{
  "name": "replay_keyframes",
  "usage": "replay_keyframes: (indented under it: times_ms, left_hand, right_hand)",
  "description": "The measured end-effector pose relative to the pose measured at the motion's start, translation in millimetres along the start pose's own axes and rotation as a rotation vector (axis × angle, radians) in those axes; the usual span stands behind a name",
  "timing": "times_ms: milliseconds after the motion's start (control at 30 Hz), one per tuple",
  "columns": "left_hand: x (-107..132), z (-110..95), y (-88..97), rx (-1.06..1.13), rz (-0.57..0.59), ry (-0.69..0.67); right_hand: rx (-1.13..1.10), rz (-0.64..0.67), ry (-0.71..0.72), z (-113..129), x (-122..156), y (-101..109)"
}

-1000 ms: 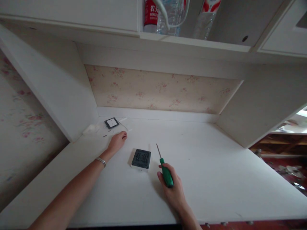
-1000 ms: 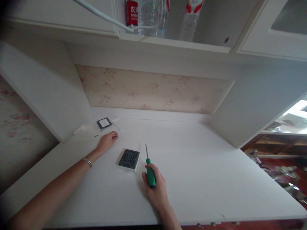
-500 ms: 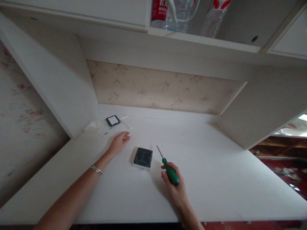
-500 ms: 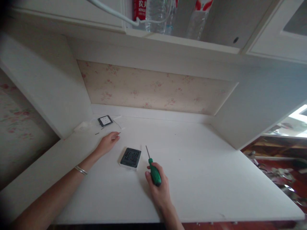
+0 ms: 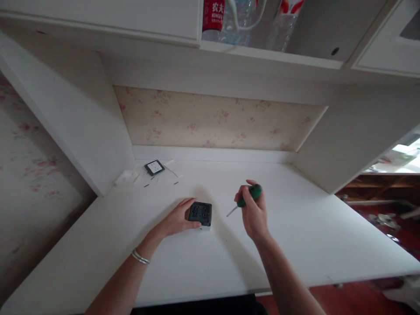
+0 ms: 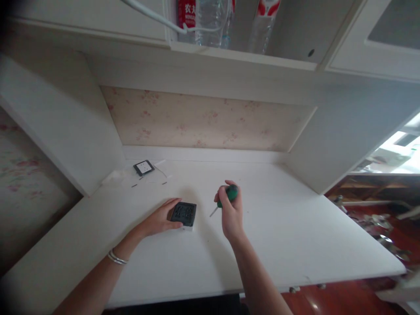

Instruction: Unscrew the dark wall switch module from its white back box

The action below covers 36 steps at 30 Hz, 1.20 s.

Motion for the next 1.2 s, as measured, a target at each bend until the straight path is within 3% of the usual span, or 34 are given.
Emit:
replay_keyframes:
  times_ms: [133,433,1000,1200]
  left_hand:
    - [2,-10,-0.3,-0.019,-0.059,-0.008]
    - [3,-24,-0.6,-0.071,-0.096,-0.054]
    - [5,-28,3.6,-0.058,-0.100,-0.034]
    - [4,-27,3.1,-0.062,-0.106,-0.038]
  right_hand:
    - [-0.294,0.090,-0.150,-5,-10,-30]
    - [-0.398,0.133,-0.224,-21,-21,-69]
    - [-0.283,0.158,-0.215,-39,-19,-86]
    - [-0.041,0.430,-0.172,-34,-13,-112]
Point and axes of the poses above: each hand's wrist, its own x-axis away from the middle knuckle, its own y-axis out of the back of the hand, z = x × y, the point moved 9 cm from there along -x, towards the middle knuckle, and after that the axes turned 1 degree about -x, right-handed, at the moved point
